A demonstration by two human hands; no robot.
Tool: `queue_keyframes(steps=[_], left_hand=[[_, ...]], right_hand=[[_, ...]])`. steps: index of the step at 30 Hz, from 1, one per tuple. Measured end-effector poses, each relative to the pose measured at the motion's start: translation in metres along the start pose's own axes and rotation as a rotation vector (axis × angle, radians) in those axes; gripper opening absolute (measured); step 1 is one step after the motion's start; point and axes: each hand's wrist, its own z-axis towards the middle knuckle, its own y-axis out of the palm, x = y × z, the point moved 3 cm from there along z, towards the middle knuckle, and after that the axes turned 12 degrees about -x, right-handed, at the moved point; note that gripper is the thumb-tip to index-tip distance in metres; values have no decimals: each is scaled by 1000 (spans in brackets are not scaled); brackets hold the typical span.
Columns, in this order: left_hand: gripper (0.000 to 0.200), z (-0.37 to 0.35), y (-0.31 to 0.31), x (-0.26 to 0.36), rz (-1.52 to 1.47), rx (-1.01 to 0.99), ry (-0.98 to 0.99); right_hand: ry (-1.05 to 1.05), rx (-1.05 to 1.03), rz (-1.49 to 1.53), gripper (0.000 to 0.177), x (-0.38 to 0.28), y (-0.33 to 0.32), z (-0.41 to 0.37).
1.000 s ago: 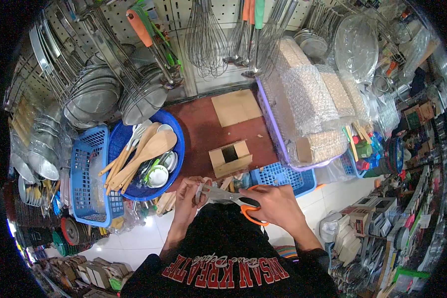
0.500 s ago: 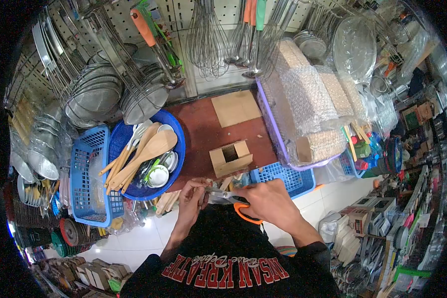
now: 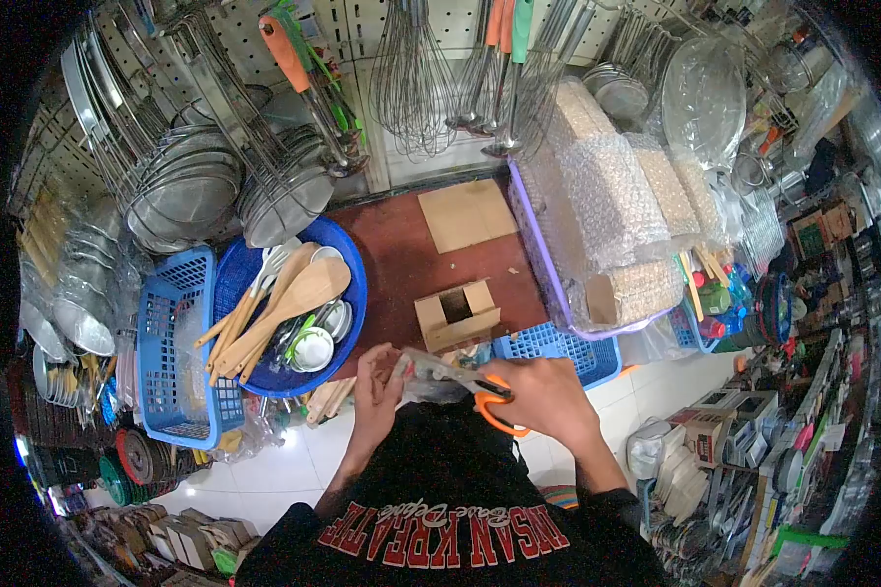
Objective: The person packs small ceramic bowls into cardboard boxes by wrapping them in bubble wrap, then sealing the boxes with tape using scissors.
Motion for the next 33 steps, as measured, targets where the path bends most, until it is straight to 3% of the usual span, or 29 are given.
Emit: queue_keyframes(steps=[2, 5, 11, 17, 22, 25, 26, 29, 33], left_hand=[[56, -3, -9, -17, 226, -42, 70], [74, -1, -17, -18, 648, -142, 21], [88, 10, -27, -73, 1070, -212, 83], [91, 28, -45, -124, 1116, -369, -157], [93, 33, -55, -134, 1273, -389, -131], [94, 31, -55, -133, 1307, -379, -125], [94, 30, -55, -132, 1306, -373, -114], [95, 25, -48, -114, 1113, -337, -143], [98, 14, -38, -105, 893, -210, 44]], right_hand=[[58, 10, 175, 38, 13, 0, -4], [185, 205, 577, 35, 51, 31, -7], [349, 334, 550, 47, 115, 100, 14], [406, 367, 493, 43, 158, 155, 59], [373, 407, 392, 26, 179, 173, 88], [475, 312, 255, 23, 185, 178, 101], [440, 365, 231, 24, 187, 182, 104], [493, 278, 199, 28, 185, 177, 109], [494, 268, 257, 32, 184, 178, 110]])
